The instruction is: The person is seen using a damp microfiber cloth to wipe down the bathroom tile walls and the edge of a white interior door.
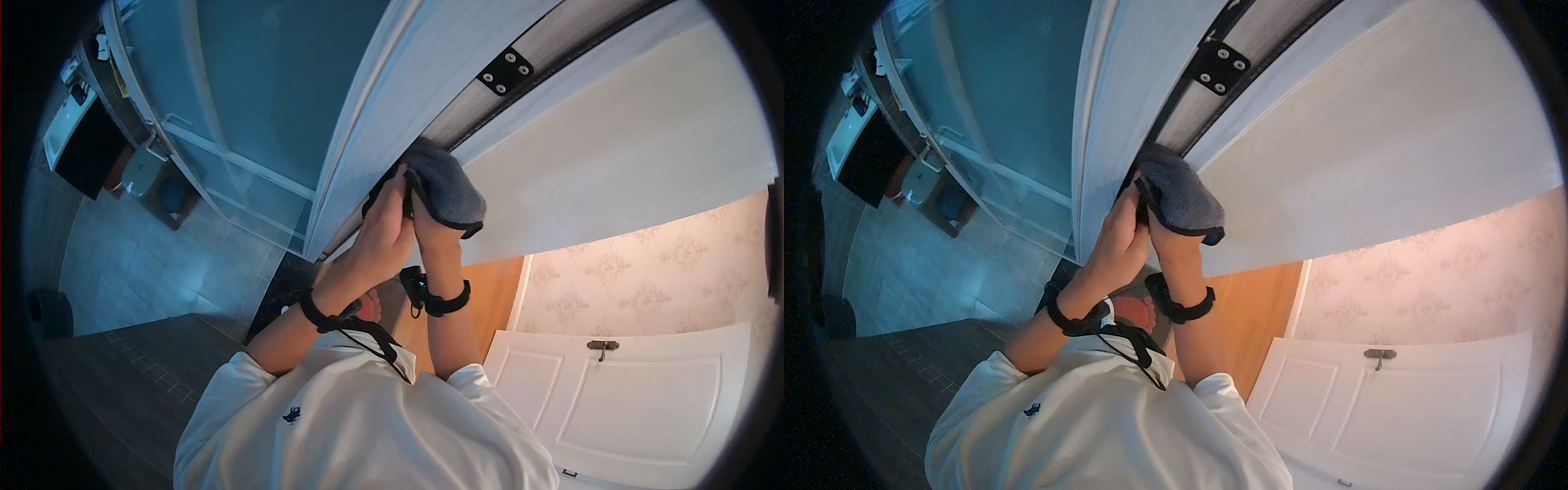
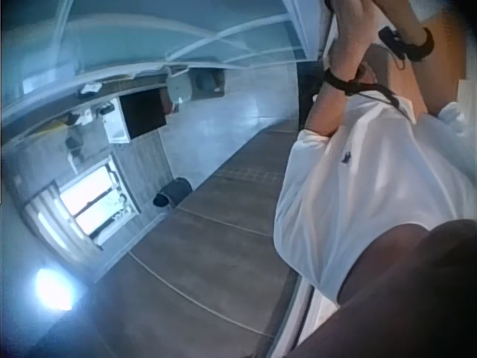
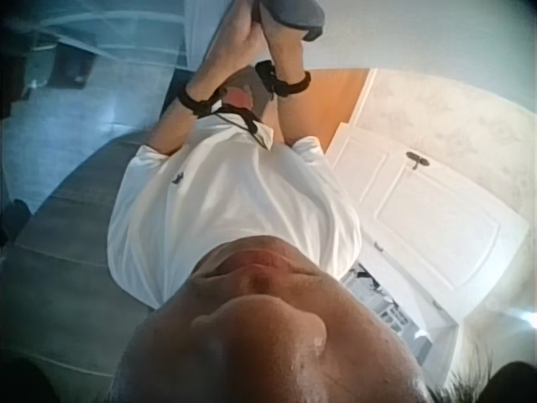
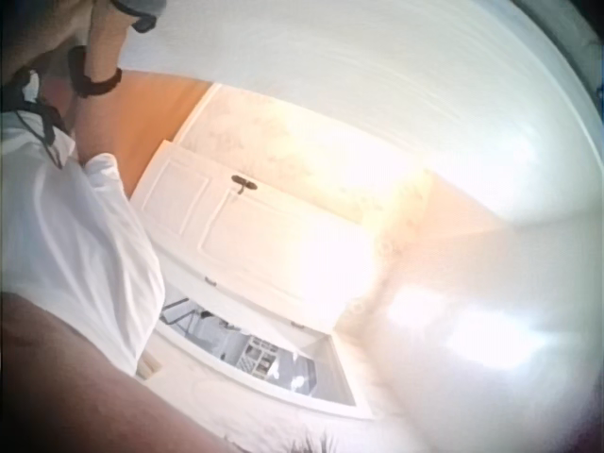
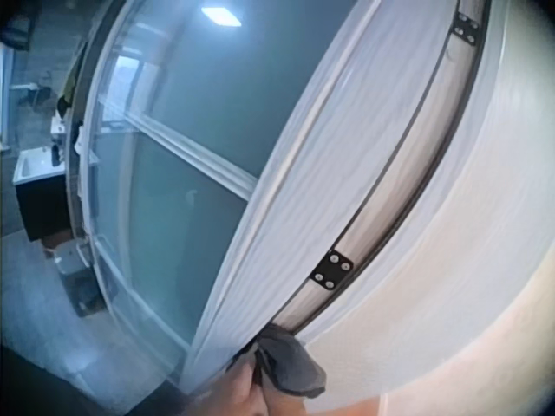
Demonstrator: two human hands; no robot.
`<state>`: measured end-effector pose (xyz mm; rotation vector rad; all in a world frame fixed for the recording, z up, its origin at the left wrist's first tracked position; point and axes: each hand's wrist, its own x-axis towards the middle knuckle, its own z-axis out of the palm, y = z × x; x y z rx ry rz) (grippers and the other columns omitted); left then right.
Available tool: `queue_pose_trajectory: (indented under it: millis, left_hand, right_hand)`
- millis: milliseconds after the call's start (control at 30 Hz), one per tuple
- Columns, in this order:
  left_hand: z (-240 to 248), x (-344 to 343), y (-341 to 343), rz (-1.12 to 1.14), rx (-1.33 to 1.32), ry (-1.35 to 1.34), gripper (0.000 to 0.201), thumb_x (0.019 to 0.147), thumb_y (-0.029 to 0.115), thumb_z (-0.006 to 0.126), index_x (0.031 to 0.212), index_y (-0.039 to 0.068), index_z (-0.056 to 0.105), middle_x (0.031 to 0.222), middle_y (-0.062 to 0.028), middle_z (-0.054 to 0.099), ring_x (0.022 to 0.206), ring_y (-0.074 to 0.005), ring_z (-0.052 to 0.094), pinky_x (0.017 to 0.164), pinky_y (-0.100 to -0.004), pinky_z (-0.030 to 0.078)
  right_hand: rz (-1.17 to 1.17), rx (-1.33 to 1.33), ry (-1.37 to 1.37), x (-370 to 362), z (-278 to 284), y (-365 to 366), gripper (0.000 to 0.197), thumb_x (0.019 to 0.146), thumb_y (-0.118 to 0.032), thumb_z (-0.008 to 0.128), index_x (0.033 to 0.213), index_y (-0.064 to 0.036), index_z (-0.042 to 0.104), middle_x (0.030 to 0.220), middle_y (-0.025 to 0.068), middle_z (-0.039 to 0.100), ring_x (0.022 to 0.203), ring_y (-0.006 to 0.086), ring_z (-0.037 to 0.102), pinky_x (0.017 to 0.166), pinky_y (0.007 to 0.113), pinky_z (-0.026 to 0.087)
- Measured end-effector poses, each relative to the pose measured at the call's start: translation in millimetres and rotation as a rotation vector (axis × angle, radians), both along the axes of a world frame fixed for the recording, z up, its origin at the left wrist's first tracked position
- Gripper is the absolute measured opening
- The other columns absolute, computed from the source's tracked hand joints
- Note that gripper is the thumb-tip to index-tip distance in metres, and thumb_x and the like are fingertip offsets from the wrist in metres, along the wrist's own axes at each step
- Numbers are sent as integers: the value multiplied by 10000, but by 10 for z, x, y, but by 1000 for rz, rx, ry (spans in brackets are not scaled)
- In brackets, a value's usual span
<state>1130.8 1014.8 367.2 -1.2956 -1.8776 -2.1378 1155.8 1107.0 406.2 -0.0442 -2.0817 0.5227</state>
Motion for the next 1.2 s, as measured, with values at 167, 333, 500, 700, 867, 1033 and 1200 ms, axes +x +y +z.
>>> queue_pose_trajectory:
  millis: [167, 333, 500, 700, 867, 1033, 1200]
  left_hand:
    - [468, 11, 43, -13, 146, 76, 588, 755, -84, 395, 1326, -54, 260, 1160, -281, 449, 1090, -420, 450, 946, -391, 365]
    - [320, 13, 20, -12, 68, 23, 561, 770, -67, 415, 1315, -44, 285, 1122, -272, 470, 1038, -417, 477, 909, -410, 386]
    - [-127, 83, -40, -11, -114, -168, 426, 799, -49, 390, 1225, -44, 384, 1152, -287, 479, 1090, -446, 442, 922, -410, 371]
    - [281, 15, 39, 38, 80, 46, 498, 772, -83, 379, 1267, -52, 344, 1183, -287, 462, 1099, -451, 441, 945, -412, 372]
    - [387, -24, 50, 31, 36, 94, 526, 764, -76, 390, 1284, -64, 318, 1171, -295, 457, 1077, -442, 459, 922, -417, 388]
    - [-61, 37, -21, 40, -19, -55, 467, 784, -54, 381, 1251, -49, 369, 1172, -295, 474, 1084, -454, 451, 918, -426, 392]
    - [71, 58, -87, -27, -127, -104, 479, 773, -47, 403, 1251, -32, 378, 1166, -301, 471, 1081, -461, 439, 898, -434, 405]
  right_hand:
    - [94, -239, 100, 22, 377, 33, 239, 692, 5, 580, 919, -42, 637, 911, 122, 628, 803, 278, 602, 740, 303, 465]
    - [16, 24, 33, 50, 193, 83, 211, 689, -39, 609, 896, -59, 644, 889, 129, 626, 798, 290, 602, 717, 324, 466]
    - [-34, 36, -72, 58, -183, 8, 172, 659, 11, 610, 822, -29, 644, 866, 123, 631, 793, 263, 613, 705, 314, 476]
    - [79, 0, 111, -27, 285, 60, 195, 716, 19, 578, 901, -10, 633, 913, 137, 622, 797, 261, 594, 731, 302, 461]
    - [106, -344, 67, 17, 215, 9, 191, 754, 4, 563, 935, -12, 622, 906, 136, 617, 792, 255, 585, 727, 310, 457]
    - [31, -40, -4, 47, -278, 76, 206, 673, -53, 608, 873, -44, 652, 867, 139, 631, 767, 316, 597, 697, 353, 472]
    - [42, 8, 25, 46, -228, 98, 179, 694, -55, 615, 867, -28, 653, 847, 136, 635, 745, 298, 605, 683, 343, 477]
